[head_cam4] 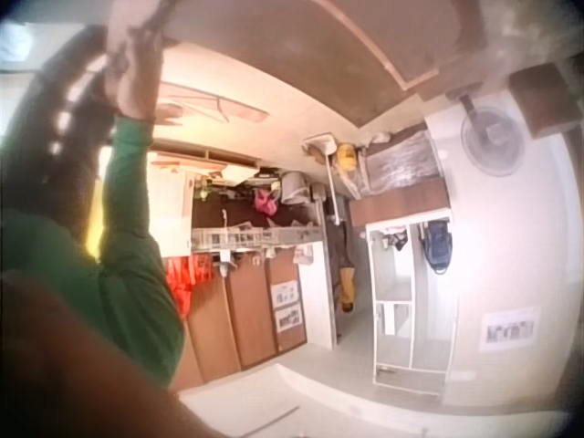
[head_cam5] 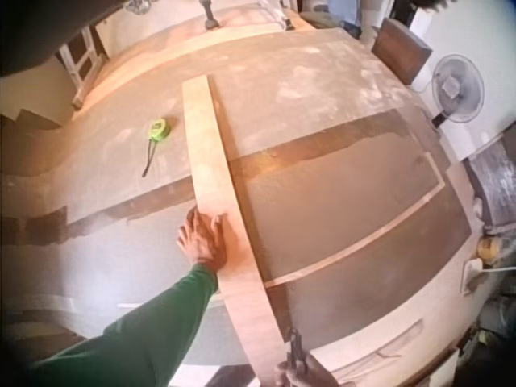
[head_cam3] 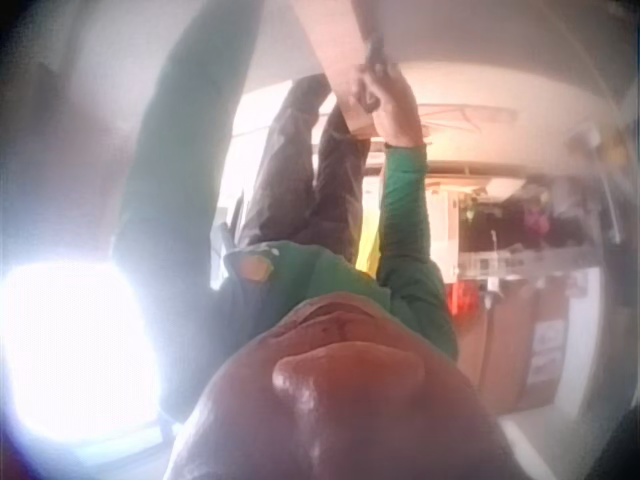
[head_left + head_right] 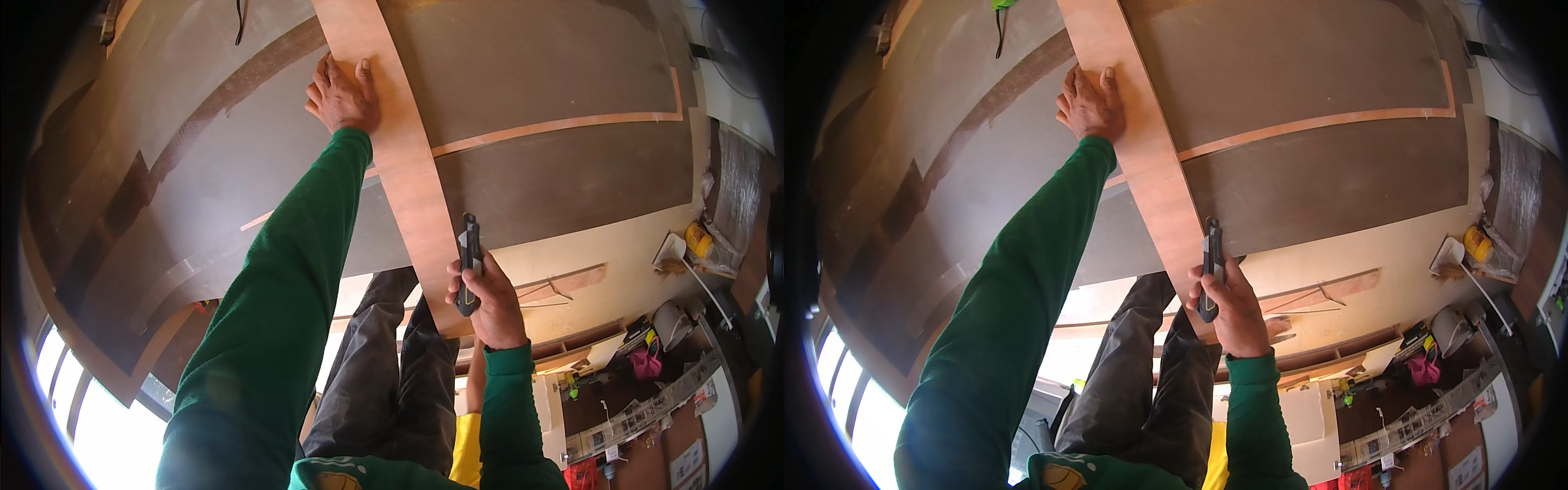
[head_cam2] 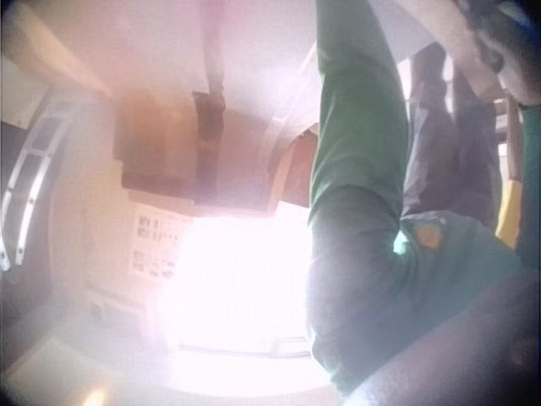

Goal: The person uses a utility knife to cut a long strip of light-colored wood placed on a large workbench. They align the wood, score the surface, and snap it to separate the pieces. The person repeats this process to cut multiple strips from the wood.

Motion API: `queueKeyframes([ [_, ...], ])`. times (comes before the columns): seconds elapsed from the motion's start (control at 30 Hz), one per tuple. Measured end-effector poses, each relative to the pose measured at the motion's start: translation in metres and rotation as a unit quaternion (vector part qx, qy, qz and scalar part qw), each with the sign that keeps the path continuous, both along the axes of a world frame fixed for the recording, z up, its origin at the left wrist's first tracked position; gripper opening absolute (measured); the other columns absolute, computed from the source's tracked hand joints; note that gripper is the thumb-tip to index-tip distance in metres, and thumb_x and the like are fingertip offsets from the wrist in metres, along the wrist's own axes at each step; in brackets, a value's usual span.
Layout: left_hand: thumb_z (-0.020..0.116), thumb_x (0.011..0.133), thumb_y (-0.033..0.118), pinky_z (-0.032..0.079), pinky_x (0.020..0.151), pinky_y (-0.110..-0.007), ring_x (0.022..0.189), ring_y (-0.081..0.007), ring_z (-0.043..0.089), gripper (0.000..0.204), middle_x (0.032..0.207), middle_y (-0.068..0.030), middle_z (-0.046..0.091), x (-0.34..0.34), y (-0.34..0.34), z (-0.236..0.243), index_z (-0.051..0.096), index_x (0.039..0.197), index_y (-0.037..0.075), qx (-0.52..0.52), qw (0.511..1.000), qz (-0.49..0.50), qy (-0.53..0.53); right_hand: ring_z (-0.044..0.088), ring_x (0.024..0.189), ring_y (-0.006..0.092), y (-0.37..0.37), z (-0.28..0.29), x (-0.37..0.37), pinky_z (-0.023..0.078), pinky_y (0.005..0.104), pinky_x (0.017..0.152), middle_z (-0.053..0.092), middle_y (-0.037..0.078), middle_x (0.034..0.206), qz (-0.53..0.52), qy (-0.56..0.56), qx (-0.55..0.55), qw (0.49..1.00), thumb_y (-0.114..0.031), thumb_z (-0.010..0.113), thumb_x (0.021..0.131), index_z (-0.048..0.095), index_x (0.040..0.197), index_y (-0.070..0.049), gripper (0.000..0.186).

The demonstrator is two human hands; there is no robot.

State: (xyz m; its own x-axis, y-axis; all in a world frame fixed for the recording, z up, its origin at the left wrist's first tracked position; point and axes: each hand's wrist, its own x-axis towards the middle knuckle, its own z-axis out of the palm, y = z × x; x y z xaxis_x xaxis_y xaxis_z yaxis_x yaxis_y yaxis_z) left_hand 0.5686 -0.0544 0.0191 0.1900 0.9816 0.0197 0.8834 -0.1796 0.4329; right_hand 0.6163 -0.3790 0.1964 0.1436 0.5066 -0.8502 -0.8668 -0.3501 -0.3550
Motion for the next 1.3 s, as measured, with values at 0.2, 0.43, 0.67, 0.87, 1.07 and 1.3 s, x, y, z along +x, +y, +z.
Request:
queueKeyframes([
  [0.2, 0.051, 0.100, 0.057, 0.028, 0.112, -0.053, 0.135, -0.0369, 0.042, 0.069, 0.154, -0.0089, 0.045, -0.006, 0.005, 0.003, 0.046, 0.150, 0.010, 0.015, 0.999, 0.017, 0.036, 0.062, 0.102, 0.0187, 0.021, 0.029, 0.013, 0.050, 0.0370, 0.098, 0.061, 0.014, 0.123, 0.073, 0.028, 0.094, 0.992, -0.016, 0.057, 0.104, 0.025, 0.161, -0.005, 0.066],
  [0.43, 0.049, 0.102, 0.052, 0.031, 0.109, -0.052, 0.132, -0.0344, 0.044, 0.068, 0.157, -0.0041, 0.040, 0.014, -0.012, 0.007, 0.038, 0.154, 0.009, -0.047, 0.997, 0.013, 0.054, 0.057, 0.080, 0.0129, 0.020, 0.045, 0.009, 0.050, 0.0287, 0.077, 0.064, 0.008, 0.105, 0.075, -0.073, 0.138, 0.985, -0.033, 0.056, 0.106, 0.046, 0.142, 0.003, 0.052],
  [0.67, 0.051, 0.101, 0.053, 0.033, 0.107, -0.054, 0.133, -0.0312, 0.044, 0.073, 0.161, -0.0017, 0.036, 0.004, 0.003, 0.029, 0.034, 0.157, 0.010, -0.124, 0.987, 0.014, 0.100, 0.056, 0.075, 0.0112, 0.014, 0.066, 0.016, 0.049, 0.0268, 0.070, 0.062, 0.006, 0.099, 0.085, -0.135, 0.091, 0.983, -0.034, 0.055, 0.107, 0.053, 0.133, 0.001, 0.044],
  [0.87, 0.077, 0.088, 0.036, 0.034, 0.112, -0.062, 0.147, -0.0297, 0.034, 0.098, 0.171, -0.0069, 0.012, 0.003, 0.022, 0.049, 0.021, 0.162, 0.007, -0.231, 0.969, 0.048, 0.067, 0.056, 0.073, 0.0081, 0.008, 0.092, 0.004, 0.049, 0.0239, 0.066, 0.062, -0.001, 0.095, 0.027, -0.146, 0.032, 0.988, -0.028, 0.062, 0.104, 0.059, 0.132, -0.007, 0.035],
  [1.07, 0.093, 0.068, 0.041, 0.028, 0.115, -0.071, 0.158, -0.0358, 0.010, 0.136, 0.171, -0.0171, -0.005, -0.017, -0.028, 0.090, 0.002, 0.163, 0.004, -0.188, 0.919, -0.312, 0.152, 0.057, 0.082, 0.0090, -0.010, 0.090, 0.000, 0.051, 0.0247, 0.075, 0.061, -0.001, 0.103, -0.034, -0.120, 0.052, 0.991, -0.027, 0.064, 0.103, 0.054, 0.142, -0.008, 0.044],
  [1.3, 0.058, 0.096, 0.029, 0.035, 0.107, -0.075, 0.159, -0.0337, 0.009, 0.082, 0.173, -0.0118, 0.005, -0.004, -0.055, 0.023, 0.016, 0.163, 0.008, -0.093, 0.922, -0.282, 0.246, 0.055, 0.071, 0.0114, -0.010, 0.081, 0.016, 0.048, 0.0267, 0.066, 0.063, 0.005, 0.094, 0.053, -0.253, 0.058, 0.964, -0.038, 0.060, 0.104, 0.057, 0.128, 0.000, 0.045],
])
